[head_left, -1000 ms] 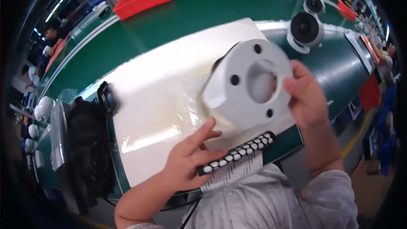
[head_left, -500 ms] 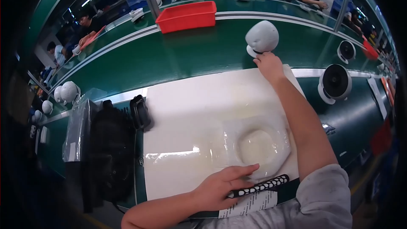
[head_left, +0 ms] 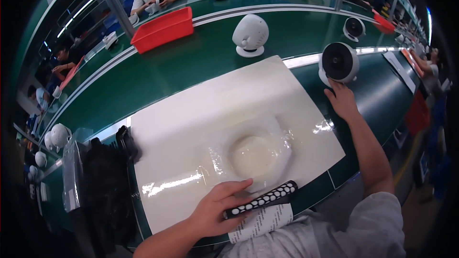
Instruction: Applying small black adhesive pads to the bottom surface of white camera housing components on an industrial assembly line.
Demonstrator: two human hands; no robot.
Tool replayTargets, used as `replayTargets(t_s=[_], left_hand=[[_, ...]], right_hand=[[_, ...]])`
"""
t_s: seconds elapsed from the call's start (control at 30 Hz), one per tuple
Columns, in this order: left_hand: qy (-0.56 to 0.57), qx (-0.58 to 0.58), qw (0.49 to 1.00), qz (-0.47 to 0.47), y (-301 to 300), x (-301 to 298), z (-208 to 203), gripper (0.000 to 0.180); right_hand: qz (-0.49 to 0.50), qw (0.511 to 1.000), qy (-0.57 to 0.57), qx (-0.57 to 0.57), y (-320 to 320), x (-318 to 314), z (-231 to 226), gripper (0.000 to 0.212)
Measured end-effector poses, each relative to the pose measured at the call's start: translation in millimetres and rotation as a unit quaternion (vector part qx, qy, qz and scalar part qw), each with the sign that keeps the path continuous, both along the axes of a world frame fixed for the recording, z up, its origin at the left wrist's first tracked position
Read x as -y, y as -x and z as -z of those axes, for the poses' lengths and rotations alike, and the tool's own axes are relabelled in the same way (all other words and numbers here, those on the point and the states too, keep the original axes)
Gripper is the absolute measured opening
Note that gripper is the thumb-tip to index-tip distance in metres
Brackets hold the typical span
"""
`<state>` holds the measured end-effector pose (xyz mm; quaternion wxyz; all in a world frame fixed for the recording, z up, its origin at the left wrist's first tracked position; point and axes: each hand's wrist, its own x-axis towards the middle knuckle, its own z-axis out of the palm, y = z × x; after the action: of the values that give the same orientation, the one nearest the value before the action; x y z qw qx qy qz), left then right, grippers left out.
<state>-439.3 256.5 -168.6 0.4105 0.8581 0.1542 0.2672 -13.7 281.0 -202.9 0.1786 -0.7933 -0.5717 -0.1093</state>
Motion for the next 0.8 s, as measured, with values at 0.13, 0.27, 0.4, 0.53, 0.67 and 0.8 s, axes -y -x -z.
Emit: replayTargets(t_s=[0.13, 0.27, 0.4, 0.53, 0.67, 0.8], left_hand=[[0.001, 0.007, 1.000, 0.000, 1, 1, 2, 0.037], [-0.030, 0.031, 0.999, 0.008, 2, 2, 3, 0.037], [-0.044, 0.040, 0.998, 0.003, 4, 3, 3, 0.034], [-0.047, 0.060, 0.997, -0.003, 7, 5, 0, 0.033], [0.016, 0.056, 0.998, 0.029, 9, 5, -5, 0.027], [0.067, 0.097, 0.993, 0.029, 8, 8, -3, 0.026]], right_hand=[[0.017, 0.999, -0.036, -0.018, -6, -6, 8, 0.037], [-0.021, 0.980, -0.167, 0.107, 6, 1, -15, 0.029], [-0.145, 0.932, -0.330, 0.044, 65, 28, -52, 0.016], [-0.232, 0.873, -0.326, -0.280, 135, 55, -80, 0.014], [-0.275, 0.785, -0.137, -0.538, 188, 36, -104, 0.021], [-0.269, 0.789, 0.063, -0.549, 208, 27, -114, 0.023]])
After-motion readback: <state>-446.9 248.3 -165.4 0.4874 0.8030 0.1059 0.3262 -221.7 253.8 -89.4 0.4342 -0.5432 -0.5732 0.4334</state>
